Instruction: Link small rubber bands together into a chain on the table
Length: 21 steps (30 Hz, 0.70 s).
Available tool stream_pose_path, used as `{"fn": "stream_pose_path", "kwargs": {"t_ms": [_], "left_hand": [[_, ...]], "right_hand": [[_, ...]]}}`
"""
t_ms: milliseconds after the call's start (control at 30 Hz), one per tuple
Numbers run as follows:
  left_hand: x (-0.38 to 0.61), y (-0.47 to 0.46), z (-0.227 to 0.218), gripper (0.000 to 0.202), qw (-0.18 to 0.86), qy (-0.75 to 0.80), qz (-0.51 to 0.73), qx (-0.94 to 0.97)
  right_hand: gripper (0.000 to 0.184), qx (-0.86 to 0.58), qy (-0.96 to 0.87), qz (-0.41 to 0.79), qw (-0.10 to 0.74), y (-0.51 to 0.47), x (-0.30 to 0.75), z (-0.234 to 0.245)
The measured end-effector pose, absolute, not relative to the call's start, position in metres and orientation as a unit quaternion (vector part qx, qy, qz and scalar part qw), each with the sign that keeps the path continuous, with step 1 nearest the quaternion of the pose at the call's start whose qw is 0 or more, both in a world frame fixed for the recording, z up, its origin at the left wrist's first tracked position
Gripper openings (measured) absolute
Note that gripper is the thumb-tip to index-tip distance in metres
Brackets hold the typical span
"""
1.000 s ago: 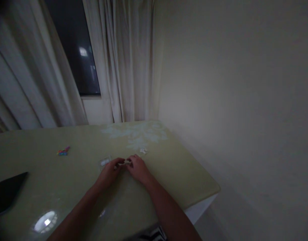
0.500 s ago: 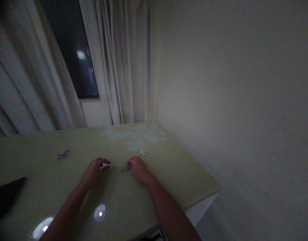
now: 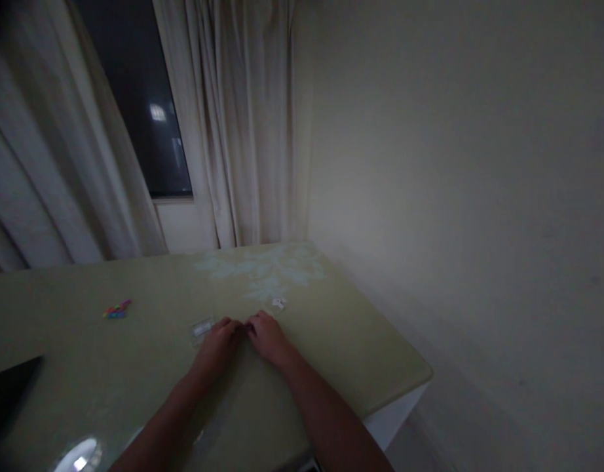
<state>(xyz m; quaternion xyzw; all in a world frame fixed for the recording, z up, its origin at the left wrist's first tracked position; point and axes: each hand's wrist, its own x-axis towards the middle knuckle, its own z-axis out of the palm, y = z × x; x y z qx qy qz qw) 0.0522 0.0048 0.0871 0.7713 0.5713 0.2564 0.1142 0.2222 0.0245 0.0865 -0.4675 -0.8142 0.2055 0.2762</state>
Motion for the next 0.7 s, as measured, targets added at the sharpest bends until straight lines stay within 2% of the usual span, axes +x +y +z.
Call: {"fn": "stream_pose_path", "kwargs": {"t_ms": [267, 433, 533, 633, 700], "left_hand": [[0.033, 0.010, 0.086, 0.030, 0.149, 0.588, 0.324, 0.726], [-0.002, 0.012, 0.094, 0.035, 0.103, 0.626, 0.331, 0.698], [-0.015, 0.011, 0.094, 0.035, 0.067, 0.647, 0.310, 0.693], [-0.018, 0.011, 0.091, 0.034, 0.064, 0.648, 0.287, 0.703], [-0.018, 0.012, 0.090, 0.034, 0.080, 0.636, 0.278, 0.715]], "right_hand": [[0.025, -0.459, -0.793, 0.219, 0.336, 0.027, 0.226, 0.087], [0.027, -0.454, -0.775, 0.239, 0.368, 0.030, 0.236, 0.089], [0.028, -0.456, -0.776, 0.240, 0.364, 0.030, 0.236, 0.087], [0.048, -0.432, -0.809, 0.209, 0.340, 0.028, 0.227, 0.085], [0.049, -0.410, -0.840, 0.180, 0.307, 0.027, 0.220, 0.084]]}}
